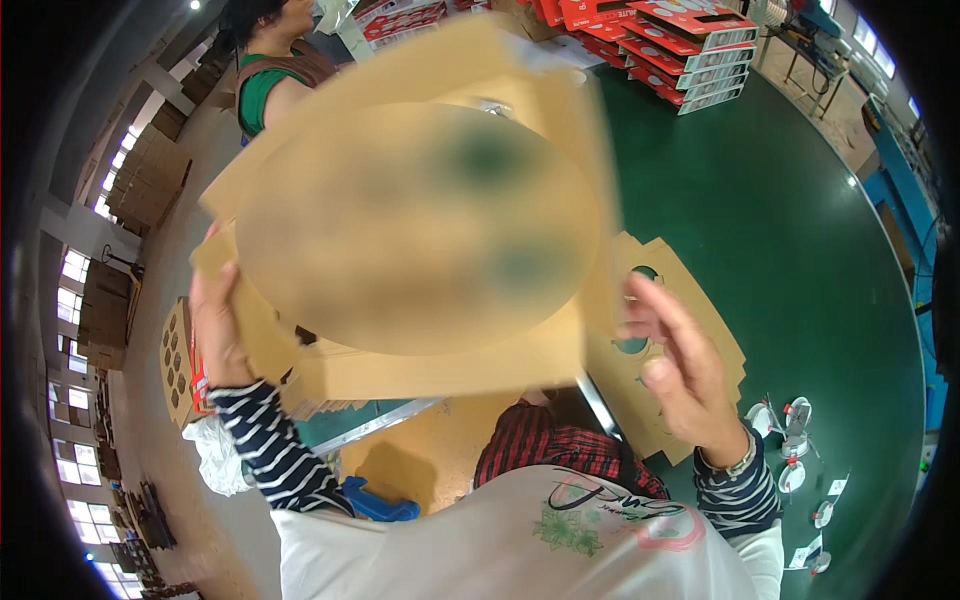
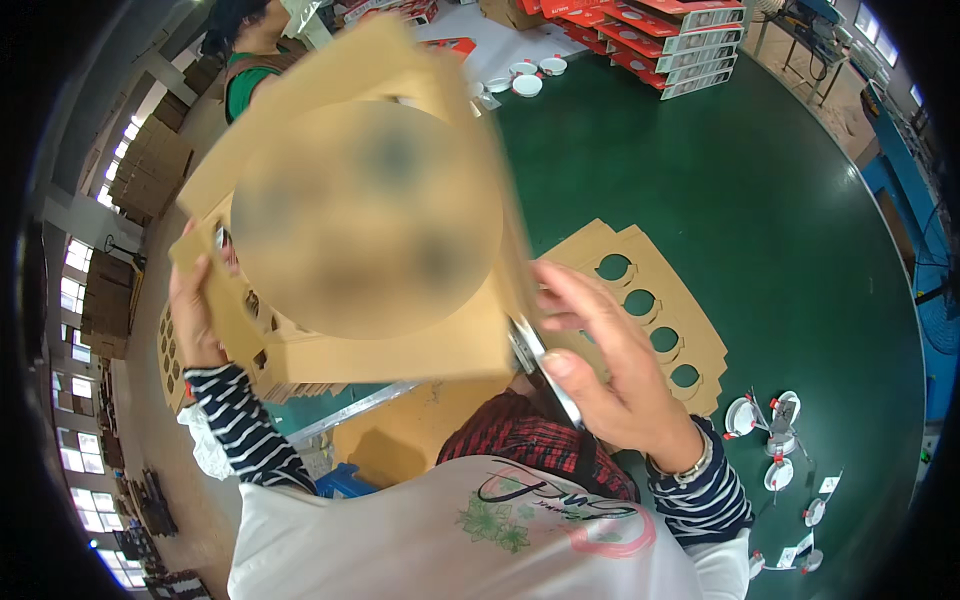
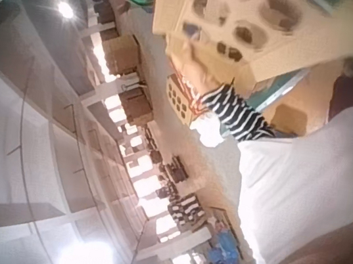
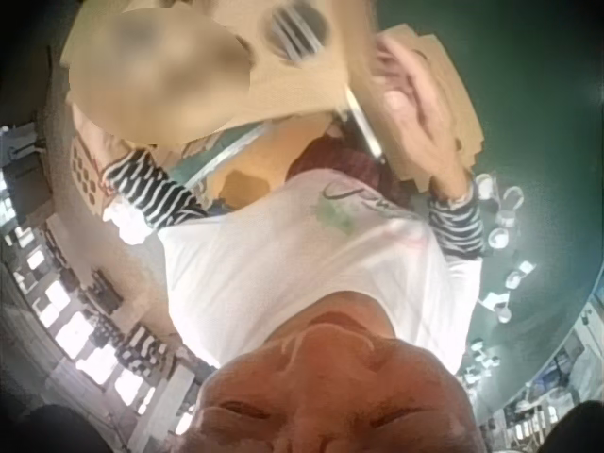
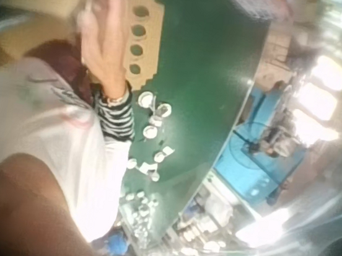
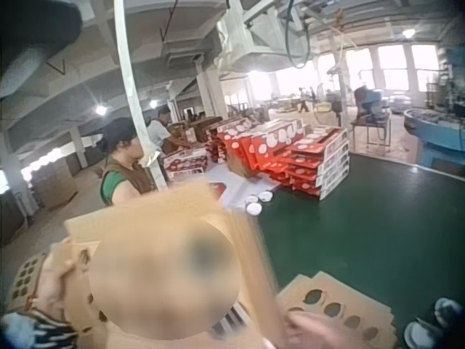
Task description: The person folds cardboard packaging inserts by hand, then takes small light fixtures from a conveyor belt, wraps their attached wires and tags around them, and lines the fixtures up on the table.
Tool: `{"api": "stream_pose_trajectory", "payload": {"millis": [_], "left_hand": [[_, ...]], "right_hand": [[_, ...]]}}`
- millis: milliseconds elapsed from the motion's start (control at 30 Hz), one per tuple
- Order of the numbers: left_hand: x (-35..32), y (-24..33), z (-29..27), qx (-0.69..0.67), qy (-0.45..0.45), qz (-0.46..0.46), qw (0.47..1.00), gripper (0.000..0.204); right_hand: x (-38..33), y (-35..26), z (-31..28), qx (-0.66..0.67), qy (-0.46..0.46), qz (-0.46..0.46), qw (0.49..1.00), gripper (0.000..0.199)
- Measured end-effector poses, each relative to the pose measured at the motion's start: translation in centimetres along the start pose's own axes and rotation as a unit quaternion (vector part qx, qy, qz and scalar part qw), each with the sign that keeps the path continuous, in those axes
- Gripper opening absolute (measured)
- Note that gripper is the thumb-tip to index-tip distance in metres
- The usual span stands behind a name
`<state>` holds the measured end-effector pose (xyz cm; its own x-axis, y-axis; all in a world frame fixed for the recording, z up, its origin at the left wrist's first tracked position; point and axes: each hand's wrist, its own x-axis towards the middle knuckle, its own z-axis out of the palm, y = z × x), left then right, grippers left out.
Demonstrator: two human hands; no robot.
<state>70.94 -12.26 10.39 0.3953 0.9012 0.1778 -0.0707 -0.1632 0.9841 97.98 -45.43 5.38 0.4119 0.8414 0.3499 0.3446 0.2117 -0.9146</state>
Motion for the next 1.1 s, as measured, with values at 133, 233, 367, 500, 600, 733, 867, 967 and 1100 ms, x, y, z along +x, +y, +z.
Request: {"api": "stream_pose_trajectory", "payload": {"millis": [133,233,367,500,600,733,867,967,1100], "left_hand": [[0.8,-4.8,-9.8,0.011,0.174,-0.033,0.984,0.050],[1.8,-13.3,-19.7,0.328,0.151,-0.169,0.917,0.036],[3.4,-14.4,-20.2,0.356,0.144,-0.112,0.916,0.030],[3.4,-13.2,-19.5,0.665,0.214,-0.094,0.709,0.041],[4.4,-10.9,-12.4,0.555,0.200,0.145,0.794,0.046],[-1.6,-4.8,4.3,0.425,0.133,0.277,0.851,0.038],[-3.6,-11.7,18.2,0.206,-0.116,0.165,0.958,0.035],[-3.4,-19.1,26.2,0.186,-0.270,0.142,0.934,0.036],[-4.6,-28.3,33.2,0.297,-0.346,0.147,0.878,0.048]], "right_hand": [[-0.9,4.6,0.7,-0.142,-0.048,0.055,0.987,0.050],[-5.8,10.1,0.9,-0.209,-0.054,0.168,0.962,0.054],[-13.3,14.5,1.5,-0.484,-0.066,0.176,0.854,0.061],[-15.7,14.8,1.2,-0.503,-0.052,0.162,0.847,0.068],[-16.3,14.8,0.7,-0.489,-0.044,0.200,0.848,0.064],[-15.8,13.1,1.1,-0.435,-0.070,0.195,0.876,0.055],[-16.8,14.5,-2.8,-0.377,0.047,0.188,0.906,0.037],[-15.9,16.1,-8.0,-0.528,0.220,0.199,0.796,0.042],[-16.6,19.0,-11.4,-0.574,0.236,0.320,0.716,0.050]]}}
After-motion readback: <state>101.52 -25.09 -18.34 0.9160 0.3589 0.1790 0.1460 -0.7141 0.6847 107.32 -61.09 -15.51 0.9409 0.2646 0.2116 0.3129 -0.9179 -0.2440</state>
